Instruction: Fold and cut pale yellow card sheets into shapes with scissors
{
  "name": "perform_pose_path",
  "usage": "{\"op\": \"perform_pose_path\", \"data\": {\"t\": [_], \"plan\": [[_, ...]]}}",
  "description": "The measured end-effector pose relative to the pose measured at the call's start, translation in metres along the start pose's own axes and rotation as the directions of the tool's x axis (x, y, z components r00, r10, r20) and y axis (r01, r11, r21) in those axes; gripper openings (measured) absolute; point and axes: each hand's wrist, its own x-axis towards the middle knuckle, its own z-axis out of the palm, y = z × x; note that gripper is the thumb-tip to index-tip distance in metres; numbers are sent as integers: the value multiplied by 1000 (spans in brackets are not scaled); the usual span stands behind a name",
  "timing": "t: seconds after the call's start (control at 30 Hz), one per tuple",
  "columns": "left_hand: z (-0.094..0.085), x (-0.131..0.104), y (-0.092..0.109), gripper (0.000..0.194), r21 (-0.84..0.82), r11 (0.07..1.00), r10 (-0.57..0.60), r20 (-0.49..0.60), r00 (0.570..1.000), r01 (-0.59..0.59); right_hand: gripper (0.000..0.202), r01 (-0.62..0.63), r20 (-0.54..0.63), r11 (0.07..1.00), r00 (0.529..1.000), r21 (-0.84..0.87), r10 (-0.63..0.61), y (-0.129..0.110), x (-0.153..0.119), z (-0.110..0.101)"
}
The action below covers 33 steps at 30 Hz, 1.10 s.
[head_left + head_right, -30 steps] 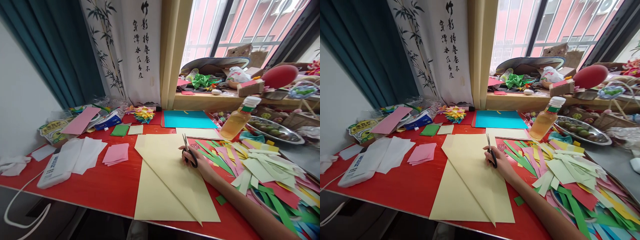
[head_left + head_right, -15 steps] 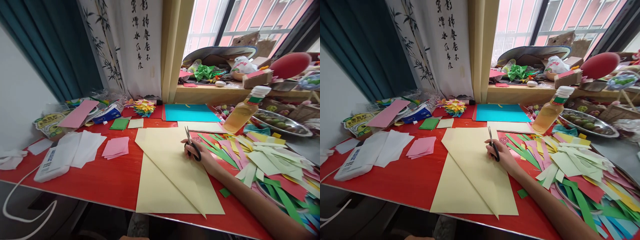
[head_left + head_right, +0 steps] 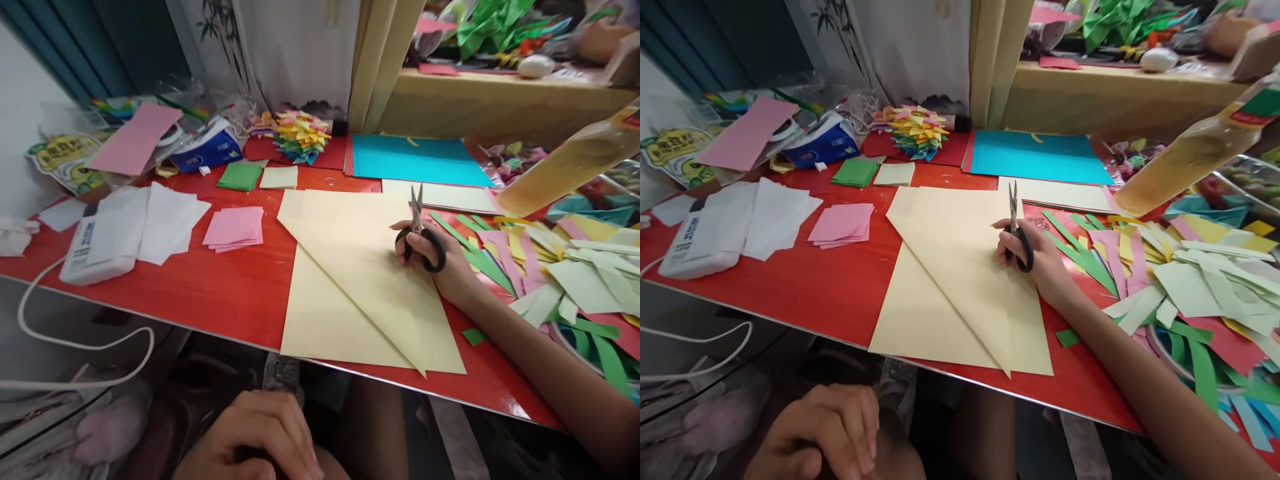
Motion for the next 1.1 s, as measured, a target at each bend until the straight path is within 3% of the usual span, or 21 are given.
{"op": "perform_pose_path", "data": {"t": [0.2,0.4,0.57,0.73,1.0,1.1], "plan": [[-19,-9,0,31,76,996,39,-69,997,-34,24,12,-10,1000,1000,-13,-12,0,-2,1],[-18,-16,4,37,153,988,26,-75,997,-15,21,13,-38,1000,999,-28,-14,1,-1,1],[-16,-9,11,36,156,987,30,9,1000,-31,20,23,-41,999,999,-39,-25,1,-1,0],[-14,-2,15,38,194,979,-90,144,986,61,21,28,-34,998,999,-60,-30,2,-1,1],[-11,12,23,47,61,990,112,234,966,-130,22,3,-24,999,1000,-45,-5,0,-1,1],[-6,25,32,46,166,985,1,320,948,-57,21,8,-19,998,1000,-60,-9,0,0,0]]}}
